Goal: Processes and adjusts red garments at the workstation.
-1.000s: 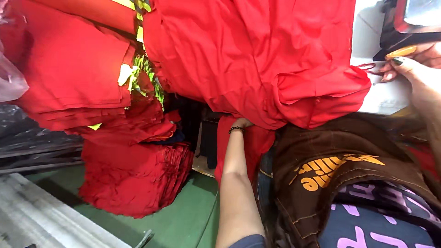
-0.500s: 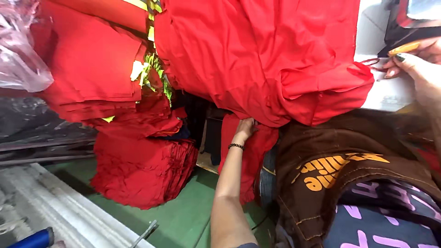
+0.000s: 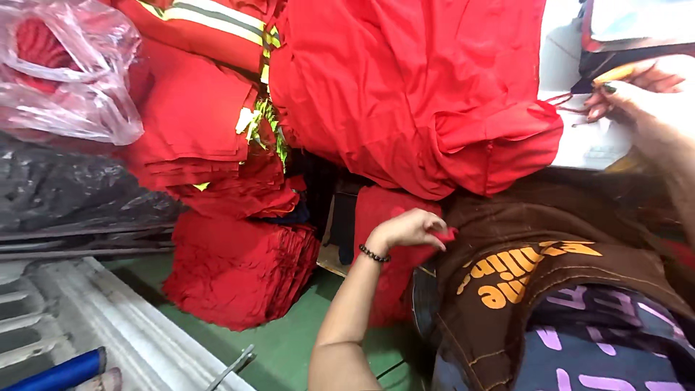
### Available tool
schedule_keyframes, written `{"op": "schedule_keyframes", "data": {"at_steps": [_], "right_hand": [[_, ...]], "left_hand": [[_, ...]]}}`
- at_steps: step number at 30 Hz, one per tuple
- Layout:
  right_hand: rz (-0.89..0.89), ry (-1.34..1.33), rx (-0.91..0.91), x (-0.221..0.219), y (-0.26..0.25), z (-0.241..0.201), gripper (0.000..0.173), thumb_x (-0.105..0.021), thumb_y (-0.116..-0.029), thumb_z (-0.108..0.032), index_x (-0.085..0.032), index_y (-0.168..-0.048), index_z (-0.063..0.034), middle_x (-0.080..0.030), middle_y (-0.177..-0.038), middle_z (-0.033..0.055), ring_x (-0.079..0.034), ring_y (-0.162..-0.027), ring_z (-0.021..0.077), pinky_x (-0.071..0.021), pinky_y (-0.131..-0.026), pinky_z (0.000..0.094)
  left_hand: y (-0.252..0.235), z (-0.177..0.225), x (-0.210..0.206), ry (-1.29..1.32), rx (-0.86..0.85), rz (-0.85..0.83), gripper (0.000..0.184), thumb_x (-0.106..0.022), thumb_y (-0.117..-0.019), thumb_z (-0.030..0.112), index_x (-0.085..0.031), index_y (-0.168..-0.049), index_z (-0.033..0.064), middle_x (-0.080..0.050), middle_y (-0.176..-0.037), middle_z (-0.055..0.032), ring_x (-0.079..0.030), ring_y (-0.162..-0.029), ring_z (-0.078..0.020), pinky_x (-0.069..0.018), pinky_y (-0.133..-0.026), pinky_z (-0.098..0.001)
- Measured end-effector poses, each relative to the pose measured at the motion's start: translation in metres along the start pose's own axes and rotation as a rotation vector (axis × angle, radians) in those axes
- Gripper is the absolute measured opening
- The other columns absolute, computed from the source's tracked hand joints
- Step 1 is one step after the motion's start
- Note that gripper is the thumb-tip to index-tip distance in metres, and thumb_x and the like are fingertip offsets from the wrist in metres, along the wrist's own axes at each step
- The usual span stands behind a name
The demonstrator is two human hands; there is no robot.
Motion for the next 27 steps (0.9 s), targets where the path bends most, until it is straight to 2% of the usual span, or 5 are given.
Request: {"op": "schedule_keyframes", "data": {"at_steps": [7,11,17,23,27], "right_hand": [[-0.002,0.05,0.304,-0.049,0.027,-0.094,0.023,-0.062,-0.0961,-0.002,-0.063,-0.119,-0.0031,-0.068,-0.114,-0.0024,-0.067,-0.103,0.006,-0.0566,-0.095,0.0279],[-0.232,0.021,0.385,-0.102,0.055,-0.126,0.019,-0.065,-0.0922,0.002,-0.067,-0.11,-0.0037,-0.067,-0.111,0.0017,-0.068,-0.099,0.0075,-0.0606,-0.088,0.0258],[-0.33,-0.216,0.225,-0.109,0.069,-0.11,0.027,-0.07,-0.0877,0.003,-0.068,-0.114,-0.003,-0.066,-0.115,0.004,-0.068,-0.088,0.0076,-0.0621,-0.076,0.0239],[-0.325,-0.05,0.37,-0.114,0.077,-0.118,0.014,-0.07,-0.0859,-0.004,-0.07,-0.1,-0.0035,-0.066,-0.11,0.0041,-0.065,-0.099,0.0073,-0.0585,-0.084,0.0232],[-0.347,0.129,0.58,-0.093,0.072,-0.133,0.011,-0.071,-0.0837,-0.011,-0.064,-0.076,-0.0059,-0.069,-0.11,0.0083,-0.061,-0.117,0.0189,-0.0518,-0.102,0.0358]], "left_hand": [[0.004,0.15,0.059,-0.061,-0.537,0.554,0.005,-0.077,-0.0882,0.003,-0.076,-0.089,-0.0023,-0.069,-0.089,-0.0123,-0.068,-0.09,-0.0146,-0.0574,-0.085,-0.027],[-0.007,0.143,0.078,0.297,-0.696,0.798,0.011,-0.077,-0.0828,-0.005,-0.07,-0.088,0.0017,-0.072,-0.091,-0.0092,-0.073,-0.094,-0.0206,-0.0616,-0.092,-0.0409],[-0.015,0.12,0.075,0.528,-0.709,1.071,0.015,-0.081,-0.081,0.0,-0.075,-0.088,0.0126,-0.07,-0.101,-0.002,-0.065,-0.106,-0.0147,-0.0566,-0.092,-0.0289],[-0.023,0.123,0.073,0.385,-0.589,1.121,0.032,-0.09,-0.0653,0.001,-0.066,-0.079,0.0172,-0.062,-0.103,0.0038,-0.059,-0.108,-0.0074,-0.0533,-0.092,-0.0216],[-0.015,0.129,0.076,0.236,-0.686,1.012,0.02,-0.077,-0.0827,0.005,-0.06,-0.081,0.0133,-0.071,-0.102,-0.0034,-0.066,-0.115,-0.0204,-0.0543,-0.101,-0.0393]]}}
Point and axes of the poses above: each hand's wrist, its own y-axis away from the middle knuckle, its own x-axis out of the back of the hand, z = x × y, the point moved 8 cm from there along -y, towards the middle knuckle
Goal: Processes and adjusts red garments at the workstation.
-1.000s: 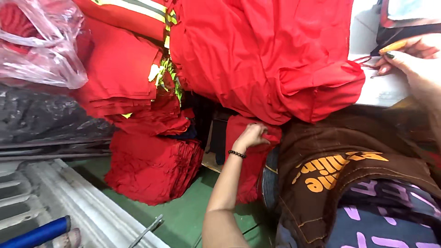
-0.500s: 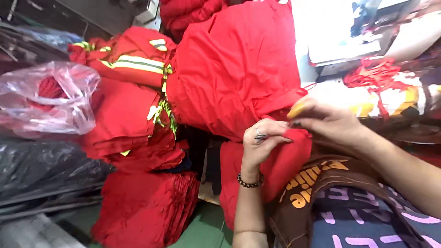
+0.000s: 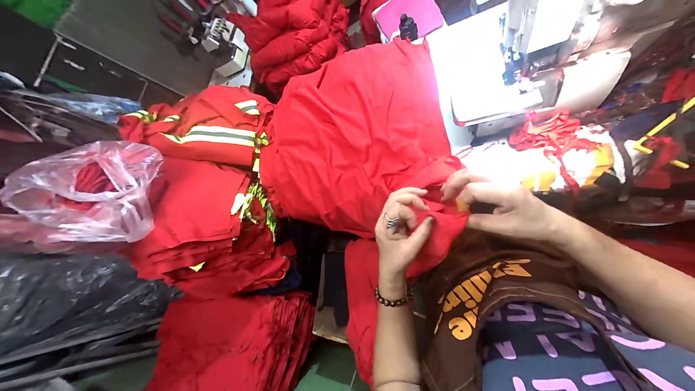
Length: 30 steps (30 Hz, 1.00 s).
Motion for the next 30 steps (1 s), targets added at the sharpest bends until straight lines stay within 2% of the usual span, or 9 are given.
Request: {"op": "schedule_keyframes", "data": {"at_steps": [3,6,9,12,15,19,22,25,30], "right_hand": [[-0.137,-0.165,0.042,0.018,0.005,0.0,0.01,-0.064,-0.0823,-0.007,-0.059,-0.074,-0.0065,-0.073,-0.106,0.0099,-0.065,-0.119,0.0222,-0.0506,-0.107,0.0406],[-0.358,-0.348,-0.191,0.006,0.016,0.009,0.029,-0.07,-0.0893,-0.021,-0.059,-0.113,-0.0081,-0.071,-0.103,-0.0034,-0.067,-0.096,0.0024,-0.058,-0.084,0.0205],[-0.523,-0.411,-0.363,-0.018,0.015,0.015,0.054,-0.079,-0.0877,-0.037,-0.053,-0.129,-0.0128,-0.07,-0.088,-0.0101,-0.064,-0.078,-0.0043,-0.0534,-0.07,0.0143],[-0.546,-0.425,-0.286,-0.025,0.011,0.016,0.018,-0.072,-0.0924,-0.017,-0.07,-0.103,-0.0029,-0.065,-0.077,-0.0081,-0.056,-0.068,-0.0068,-0.046,-0.062,0.0108],[-0.649,-0.366,-0.21,-0.032,0.017,0.022,0.021,-0.072,-0.0907,-0.024,-0.073,-0.084,-0.0044,-0.07,-0.08,-0.0037,-0.06,-0.074,-0.0029,-0.0495,-0.069,0.0167],[-0.775,-0.482,-0.172,-0.053,0.022,0.006,0.021,-0.077,-0.0857,-0.024,-0.073,-0.082,-0.0028,-0.068,-0.084,-0.0003,-0.059,-0.078,-0.0003,-0.0474,-0.068,0.0159],[-0.82,-0.59,-0.191,-0.062,0.019,0.003,0.019,-0.078,-0.0829,-0.017,-0.073,-0.09,0.0002,-0.068,-0.092,0.0018,-0.059,-0.082,-0.0011,-0.047,-0.07,0.0124],[-0.803,-0.528,-0.352,-0.066,0.022,0.035,0.018,-0.077,-0.0868,-0.015,-0.071,-0.096,-0.0004,-0.066,-0.079,-0.0037,-0.052,-0.066,-0.0062,-0.0415,-0.059,0.0112],[-0.654,-0.367,-0.48,-0.054,0.027,0.083,0.019,-0.075,-0.092,-0.023,-0.072,-0.094,-0.0046,-0.06,-0.069,-0.0107,-0.047,-0.061,-0.0094,-0.0383,-0.057,0.0106]], "left_hand": [[-0.003,0.015,0.005,0.036,-0.048,-0.282,0.012,-0.065,-0.0897,0.004,-0.056,-0.084,0.009,-0.068,-0.082,-0.0045,-0.071,-0.093,-0.0167,-0.0546,-0.1,-0.0419],[-0.006,0.03,-0.017,-0.065,-0.015,-0.509,0.016,-0.066,-0.0916,0.0,-0.054,-0.081,0.0007,-0.059,-0.072,-0.0077,-0.06,-0.073,-0.0084,-0.0513,-0.071,-0.0223],[-0.012,0.039,-0.033,-0.132,0.018,-0.589,0.019,-0.071,-0.0914,0.001,-0.055,-0.081,-0.0021,-0.058,-0.073,-0.0098,-0.056,-0.071,-0.0082,-0.0468,-0.067,-0.019],[-0.008,0.033,-0.028,-0.21,0.168,-0.666,0.019,-0.075,-0.0902,0.008,-0.062,-0.096,-0.0043,-0.065,-0.08,-0.0075,-0.06,-0.075,-0.0039,-0.0499,-0.071,-0.0168],[0.017,0.009,-0.018,-0.302,0.349,-0.814,0.033,-0.076,-0.0915,0.018,-0.07,-0.117,-0.0017,-0.069,-0.08,-0.0074,-0.062,-0.071,-0.0081,-0.052,-0.071,-0.0241],[0.034,0.014,-0.028,-0.034,0.26,-0.924,0.018,-0.078,-0.0901,0.015,-0.074,-0.089,-0.0028,-0.076,-0.098,-0.013,-0.071,-0.105,-0.0199,-0.0503,-0.106,-0.038],[0.025,0.028,-0.027,0.267,0.21,-0.877,0.018,-0.08,-0.0874,0.012,-0.07,-0.082,-0.0014,-0.07,-0.097,-0.0151,-0.066,-0.103,-0.0185,-0.053,-0.092,-0.0299],[0.022,0.008,-0.013,0.235,0.244,-0.806,0.017,-0.081,-0.0849,0.01,-0.069,-0.085,-0.0027,-0.066,-0.087,-0.0099,-0.061,-0.089,-0.0092,-0.0488,-0.079,-0.0209],[0.024,-0.047,0.025,0.058,0.461,-0.452,0.014,-0.08,-0.0844,0.015,-0.073,-0.086,0.0033,-0.068,-0.089,0.0039,-0.062,-0.09,0.0004,-0.0511,-0.082,-0.0194]]}}
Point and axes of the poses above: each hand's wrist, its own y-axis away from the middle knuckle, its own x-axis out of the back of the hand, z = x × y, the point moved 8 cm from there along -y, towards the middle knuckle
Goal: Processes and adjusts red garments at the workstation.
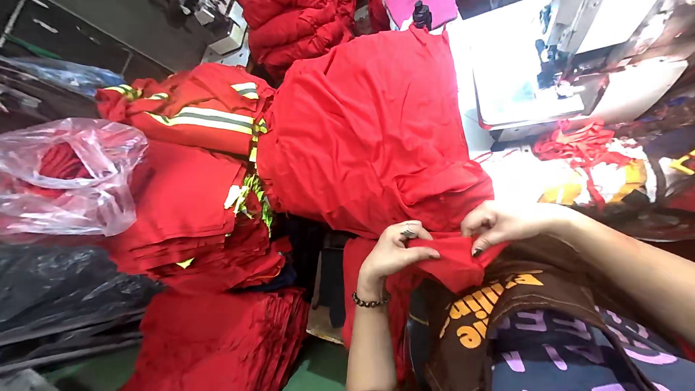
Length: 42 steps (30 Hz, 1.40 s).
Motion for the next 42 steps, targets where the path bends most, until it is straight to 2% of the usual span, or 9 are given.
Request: {"op": "schedule_keyframes", "data": {"at_steps": [4,6,10,13,16,18,23,37,42], "right_hand": [[0.295,0.104,0.077,0.043,-0.007,-0.024,0.01,-0.075,-0.0899,-0.018,-0.074,-0.092,-0.0077,-0.067,-0.082,-0.0073,-0.057,-0.072,-0.0054,-0.048,-0.064,0.012],[0.417,0.186,0.103,0.066,-0.018,-0.036,0.008,-0.076,-0.0876,-0.015,-0.072,-0.088,-0.0081,-0.066,-0.087,-0.0032,-0.059,-0.075,-0.0004,-0.049,-0.065,0.0152],[0.488,0.355,0.038,0.096,-0.047,-0.016,0.008,-0.078,-0.0843,-0.01,-0.076,-0.09,-0.0053,-0.07,-0.102,0.0072,-0.065,-0.098,0.0151,-0.054,-0.086,0.0347],[0.396,0.365,0.019,0.092,-0.05,0.006,0.007,-0.077,-0.0852,-0.006,-0.076,-0.092,-0.0044,-0.073,-0.11,0.0089,-0.068,-0.105,0.0179,-0.0552,-0.092,0.0388],[0.4,0.429,0.044,0.075,-0.023,0.0,0.008,-0.074,-0.088,-0.008,-0.076,-0.096,-0.0089,-0.071,-0.109,0.0036,-0.067,-0.102,0.0115,-0.0559,-0.091,0.029],[0.497,0.544,0.115,0.065,-0.002,-0.015,0.008,-0.07,-0.0893,-0.01,-0.076,-0.094,-0.0101,-0.071,-0.107,0.0027,-0.067,-0.1,0.0115,-0.0566,-0.088,0.0292],[0.748,0.749,0.314,0.035,0.034,-0.055,0.01,-0.064,-0.0948,-0.006,-0.072,-0.09,-0.0014,-0.07,-0.1,0.0126,-0.068,-0.094,0.0181,-0.0574,-0.083,0.0289],[0.97,0.883,0.35,0.018,0.049,-0.064,0.012,-0.065,-0.0948,-0.006,-0.065,-0.085,0.0007,-0.067,-0.093,0.0172,-0.067,-0.083,0.0222,-0.0559,-0.07,0.0291],[1.029,0.872,0.308,0.024,0.051,-0.059,0.011,-0.065,-0.094,-0.008,-0.064,-0.086,0.0003,-0.066,-0.084,0.0141,-0.065,-0.076,0.0212,-0.0538,-0.065,0.0305]], "left_hand": [[-0.01,0.01,0.039,-0.136,0.006,0.365,0.004,-0.078,-0.0844,0.004,-0.075,-0.088,0.0046,-0.069,-0.089,0.0012,-0.066,-0.087,-0.0049,-0.0576,-0.08,-0.0241],[-0.02,0.015,0.059,-0.315,0.001,0.476,0.01,-0.08,-0.0825,0.003,-0.076,-0.091,0.0057,-0.067,-0.099,-0.0019,-0.064,-0.094,-0.0082,-0.0571,-0.082,-0.0244],[-0.049,-0.011,0.08,-0.669,0.146,0.387,0.018,-0.081,-0.0861,0.012,-0.075,-0.1,0.0024,-0.067,-0.124,-0.013,-0.067,-0.109,-0.0194,-0.0571,-0.091,-0.0371],[-0.053,-0.019,0.074,-0.672,0.098,0.34,0.015,-0.083,-0.0829,0.008,-0.073,-0.093,0.002,-0.071,-0.105,-0.0108,-0.068,-0.092,-0.0169,-0.0575,-0.082,-0.0348],[-0.037,0.009,0.049,-0.595,-0.151,0.362,0.012,-0.082,-0.0808,0.001,-0.072,-0.087,0.0,-0.066,-0.099,-0.0104,-0.066,-0.09,-0.0131,-0.0595,-0.08,-0.0261],[-0.022,0.034,0.026,-0.662,-0.276,0.379,0.008,-0.08,-0.0823,0.001,-0.073,-0.085,-0.0003,-0.067,-0.098,-0.0125,-0.067,-0.089,-0.0137,-0.0595,-0.08,-0.0246],[0.01,0.072,-0.02,-0.806,-0.425,0.457,0.006,-0.073,-0.0904,0.001,-0.067,-0.092,0.0034,-0.061,-0.095,-0.0129,-0.061,-0.086,-0.0137,-0.0543,-0.08,-0.0201],[0.036,0.074,-0.042,-0.962,-0.486,0.63,0.008,-0.067,-0.0954,0.005,-0.06,-0.096,0.0099,-0.056,-0.1,-0.006,-0.059,-0.092,-0.0089,-0.0522,-0.086,-0.0172],[0.028,0.075,-0.045,-1.037,-0.453,0.67,0.014,-0.066,-0.0979,0.007,-0.069,-0.111,0.006,-0.06,-0.099,-0.009,-0.061,-0.092,-0.0112,-0.0524,-0.086,-0.0192]]}}
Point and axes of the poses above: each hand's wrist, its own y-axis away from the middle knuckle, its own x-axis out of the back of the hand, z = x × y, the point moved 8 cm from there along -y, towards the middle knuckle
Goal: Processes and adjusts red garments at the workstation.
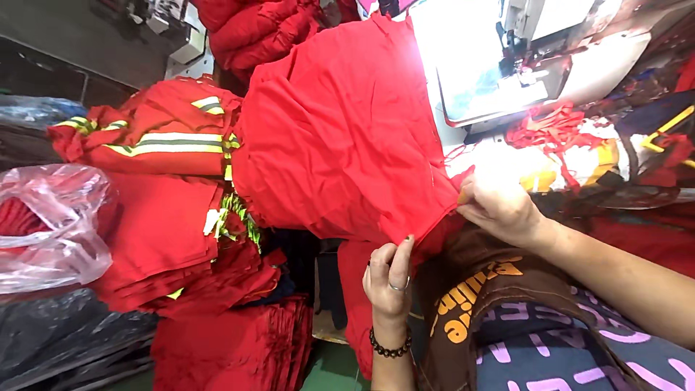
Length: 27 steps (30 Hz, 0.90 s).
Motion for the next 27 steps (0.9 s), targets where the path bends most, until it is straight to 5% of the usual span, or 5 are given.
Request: {"op": "schedule_keyframes", "data": {"at_steps": [6,10,13,19,27], "right_hand": [[0.006,0.164,-0.067,0.002,-0.021,0.02,0.02,-0.061,-0.1004,-0.019,-0.074,-0.091,-0.0067,-0.069,-0.076,0.0062,-0.066,-0.078,0.0246,-0.0519,-0.082,0.0445],[0.146,0.084,-0.269,0.036,-0.053,0.054,0.016,-0.067,-0.097,-0.017,-0.076,-0.096,-0.0047,-0.073,-0.085,0.0088,-0.069,-0.082,0.0213,-0.0554,-0.08,0.0403],[0.221,-0.233,-0.579,0.064,-0.05,0.093,0.012,-0.064,-0.1007,-0.017,-0.073,-0.104,-0.0092,-0.072,-0.091,-0.0015,-0.066,-0.08,0.0015,-0.0559,-0.073,0.0216],[0.278,-0.565,-1.052,0.071,0.023,0.134,0.008,-0.068,-0.0976,-0.011,-0.071,-0.102,-0.0057,-0.069,-0.084,0.0025,-0.065,-0.075,0.0089,-0.0569,-0.07,0.0292],[0.366,-0.7,-1.058,0.077,0.052,0.121,0.004,-0.068,-0.0939,-0.003,-0.072,-0.095,-0.0054,-0.07,-0.08,-0.002,-0.065,-0.074,0.0033,-0.0553,-0.07,0.0212]], "left_hand": [[-0.061,-0.018,-0.027,-0.245,0.142,0.161,0.008,-0.07,-0.091,0.005,-0.077,-0.093,0.0043,-0.06,-0.091,-0.0134,-0.058,-0.088,-0.0193,-0.0492,-0.082,-0.0279],[-0.155,-0.012,-0.085,-0.117,0.063,0.179,0.018,-0.056,-0.1025,0.007,-0.072,-0.109,0.0056,-0.066,-0.114,-0.0144,-0.061,-0.113,-0.0259,-0.0485,-0.099,-0.0414],[-0.202,0.011,-0.149,-0.057,-0.077,-0.061,0.025,-0.048,-0.106,0.006,-0.065,-0.124,0.0031,-0.063,-0.124,-0.0193,-0.064,-0.113,-0.0325,-0.0528,-0.095,-0.0478],[-0.187,0.007,-0.229,-0.114,0.111,-0.629,0.028,-0.06,-0.1022,0.024,-0.063,-0.124,0.0069,-0.068,-0.105,-0.0207,-0.068,-0.095,-0.0399,-0.0548,-0.078,-0.057],[-0.176,0.013,-0.237,-0.003,0.165,-0.65,0.016,-0.062,-0.0976,0.023,-0.065,-0.099,0.0083,-0.067,-0.097,-0.0157,-0.067,-0.088,-0.0349,-0.054,-0.072,-0.057]]}}
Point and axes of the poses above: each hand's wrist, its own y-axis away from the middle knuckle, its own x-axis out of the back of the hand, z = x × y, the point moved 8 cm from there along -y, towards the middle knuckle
